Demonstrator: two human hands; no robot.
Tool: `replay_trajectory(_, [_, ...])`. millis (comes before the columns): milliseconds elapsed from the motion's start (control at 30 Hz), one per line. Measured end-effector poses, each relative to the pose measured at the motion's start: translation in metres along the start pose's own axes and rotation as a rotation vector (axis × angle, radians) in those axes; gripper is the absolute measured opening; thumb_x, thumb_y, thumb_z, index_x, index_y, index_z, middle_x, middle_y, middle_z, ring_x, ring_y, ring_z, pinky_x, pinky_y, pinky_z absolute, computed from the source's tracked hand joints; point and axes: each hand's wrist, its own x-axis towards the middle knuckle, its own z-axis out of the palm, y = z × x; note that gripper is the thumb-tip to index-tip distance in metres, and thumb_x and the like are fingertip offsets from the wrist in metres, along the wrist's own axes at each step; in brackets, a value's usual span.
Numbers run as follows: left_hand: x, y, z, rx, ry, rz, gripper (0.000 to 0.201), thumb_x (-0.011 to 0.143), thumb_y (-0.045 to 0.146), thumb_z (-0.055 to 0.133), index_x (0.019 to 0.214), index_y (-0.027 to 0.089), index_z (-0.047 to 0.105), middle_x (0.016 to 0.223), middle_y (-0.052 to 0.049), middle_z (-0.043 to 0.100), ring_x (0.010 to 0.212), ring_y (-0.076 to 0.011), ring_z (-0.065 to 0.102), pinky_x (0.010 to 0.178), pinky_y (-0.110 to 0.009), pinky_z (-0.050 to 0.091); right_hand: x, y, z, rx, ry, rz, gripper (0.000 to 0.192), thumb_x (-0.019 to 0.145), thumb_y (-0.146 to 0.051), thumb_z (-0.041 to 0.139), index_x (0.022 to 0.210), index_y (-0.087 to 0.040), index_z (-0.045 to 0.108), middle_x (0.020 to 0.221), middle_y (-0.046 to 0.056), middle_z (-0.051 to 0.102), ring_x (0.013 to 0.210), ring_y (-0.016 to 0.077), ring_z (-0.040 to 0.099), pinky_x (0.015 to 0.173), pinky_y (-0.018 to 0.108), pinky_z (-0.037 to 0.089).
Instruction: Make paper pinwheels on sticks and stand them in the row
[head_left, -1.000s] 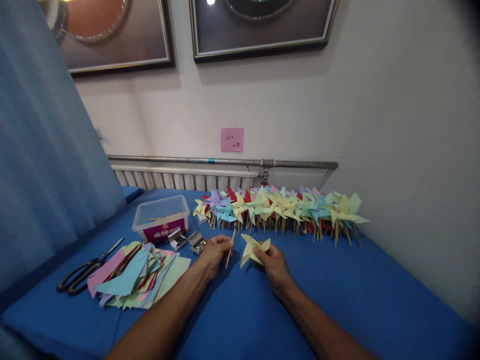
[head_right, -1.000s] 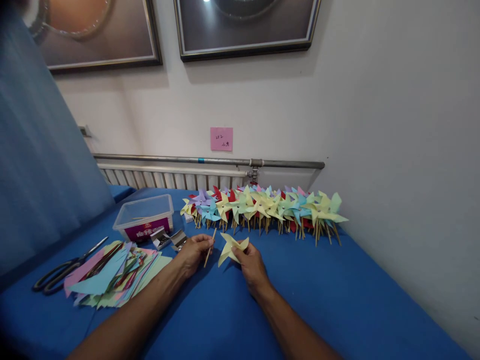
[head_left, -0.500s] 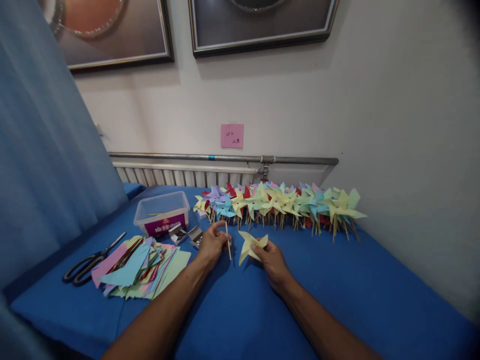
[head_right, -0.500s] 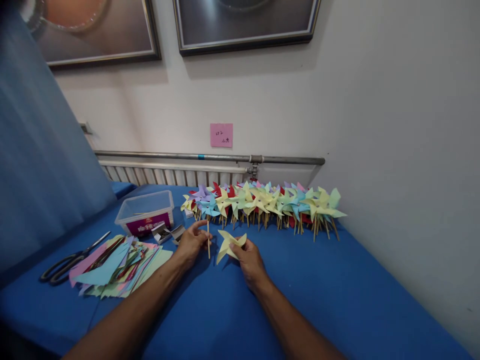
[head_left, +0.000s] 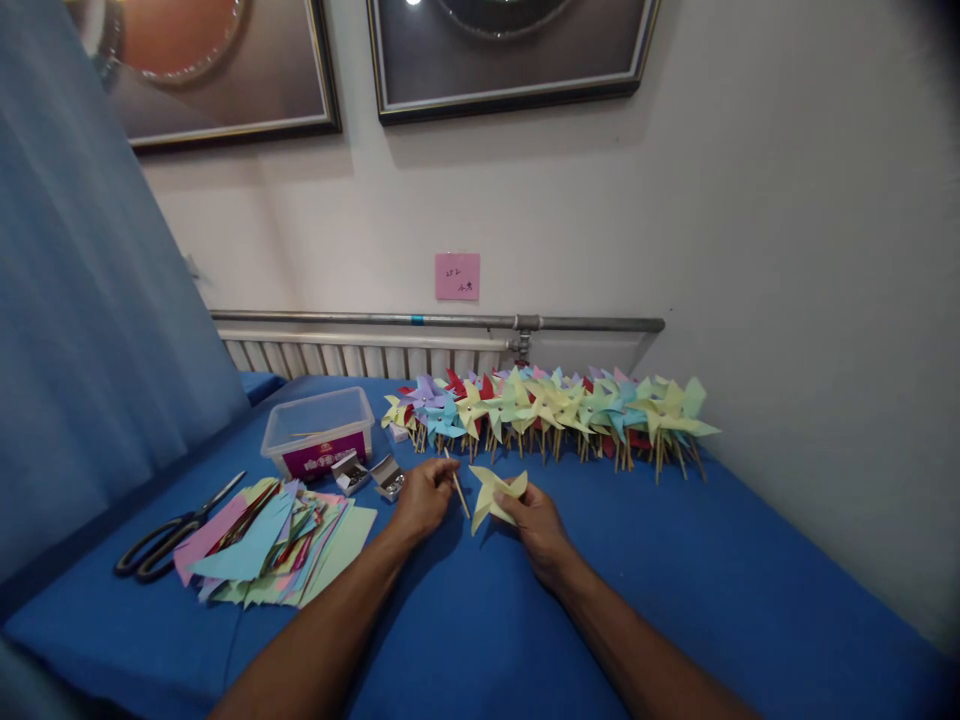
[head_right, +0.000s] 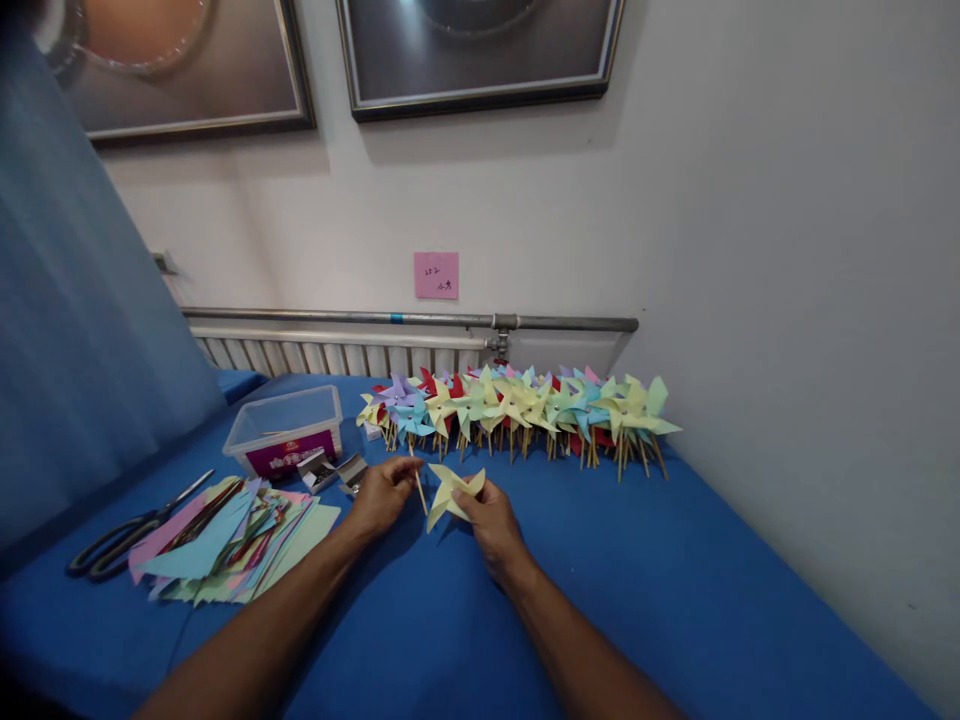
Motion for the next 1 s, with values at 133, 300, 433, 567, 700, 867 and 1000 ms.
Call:
replay_trajectory(133, [-0.005, 0.010, -0.005, 0.222, -0.027, 0.167, 0.027, 0.084, 0.010, 0.058, 0.099, 0.020, 0.078, 0.096, -0.007, 0.076, 0.090, -0.0204, 0.067, 0.088, -0.033, 0.051, 0.000, -0.001, 0.000, 0.004, 0.008, 0.003, 0.046, 0.055, -0.043, 0.095, 0.085, -0.018, 0.071, 0.074, 0.000, 0.074, 0.064, 0.0160, 0.065, 0.064, 0.028, 0.053])
replay_trajectory(300, [-0.012, 0.027, -0.014, 0.546, -0.126, 0.153, 0.023, 0.090, 0.020, 0.057, 0.093, 0.024, 0.079, 0.087, -0.008, 0.069, 0.084, -0.0243, 0.064, 0.082, -0.034, 0.046, -0.001, -0.002, 0.000, 0.009, 0.027, 0.008, 0.047, 0.053, -0.042, 0.095, 0.086, -0.019, 0.071, 0.082, 0.002, 0.076, 0.072, 0.0203, 0.069, 0.068, 0.032, 0.056])
replay_trajectory(433, [-0.013, 0.038, -0.018, 0.731, -0.122, 0.185, 0.025, 0.093, 0.023, 0.054, 0.087, 0.023, 0.078, 0.104, -0.013, 0.069, 0.099, -0.0290, 0.062, 0.088, -0.038, 0.041, 0.001, -0.002, 0.000, -0.002, 0.058, -0.002, 0.047, 0.054, -0.044, 0.095, 0.085, -0.019, 0.070, 0.079, 0.001, 0.076, 0.072, 0.0209, 0.069, 0.067, 0.032, 0.055])
replay_trajectory(567, [-0.013, 0.038, -0.015, 0.731, -0.132, 0.165, 0.027, 0.094, 0.020, 0.050, 0.086, 0.019, 0.075, 0.094, -0.014, 0.070, 0.091, -0.0280, 0.064, 0.085, -0.036, 0.040, 0.000, -0.002, 0.000, 0.007, 0.054, 0.007, 0.048, 0.054, -0.045, 0.095, 0.086, -0.019, 0.070, 0.082, 0.002, 0.076, 0.074, 0.0217, 0.070, 0.067, 0.032, 0.055])
replay_trajectory(700, [-0.017, 0.036, -0.009, 0.637, -0.225, 0.154, 0.026, 0.090, 0.014, 0.049, 0.093, 0.020, 0.074, 0.087, -0.011, 0.073, 0.083, -0.0261, 0.066, 0.075, -0.031, 0.040, 0.000, -0.001, 0.000, 0.005, 0.035, 0.020, 0.049, 0.054, -0.045, 0.095, 0.087, -0.019, 0.071, 0.082, 0.002, 0.077, 0.075, 0.0218, 0.070, 0.067, 0.032, 0.056])
replay_trajectory(867, [-0.022, 0.045, -0.004, 0.554, -0.289, 0.161, 0.030, 0.083, 0.010, 0.050, 0.094, 0.022, 0.074, 0.088, -0.007, 0.075, 0.083, -0.0234, 0.066, 0.073, -0.028, 0.038, 0.003, 0.002, -0.003, 0.006, 0.049, 0.011, 0.050, 0.053, -0.046, 0.095, 0.088, -0.019, 0.071, 0.080, 0.002, 0.076, 0.072, 0.0215, 0.069, 0.068, 0.033, 0.056])
replay_trajectory(1000, [-0.023, 0.050, -0.003, 0.521, -0.337, 0.130, 0.027, 0.078, 0.008, 0.048, 0.085, 0.021, 0.072, 0.084, -0.006, 0.073, 0.079, -0.0210, 0.064, 0.070, -0.027, 0.037, 0.005, 0.005, -0.005, -0.006, 0.046, 0.003, 0.047, 0.055, -0.045, 0.094, 0.085, -0.018, 0.071, 0.073, 0.000, 0.073, 0.065, 0.0181, 0.065, 0.063, 0.030, 0.053])
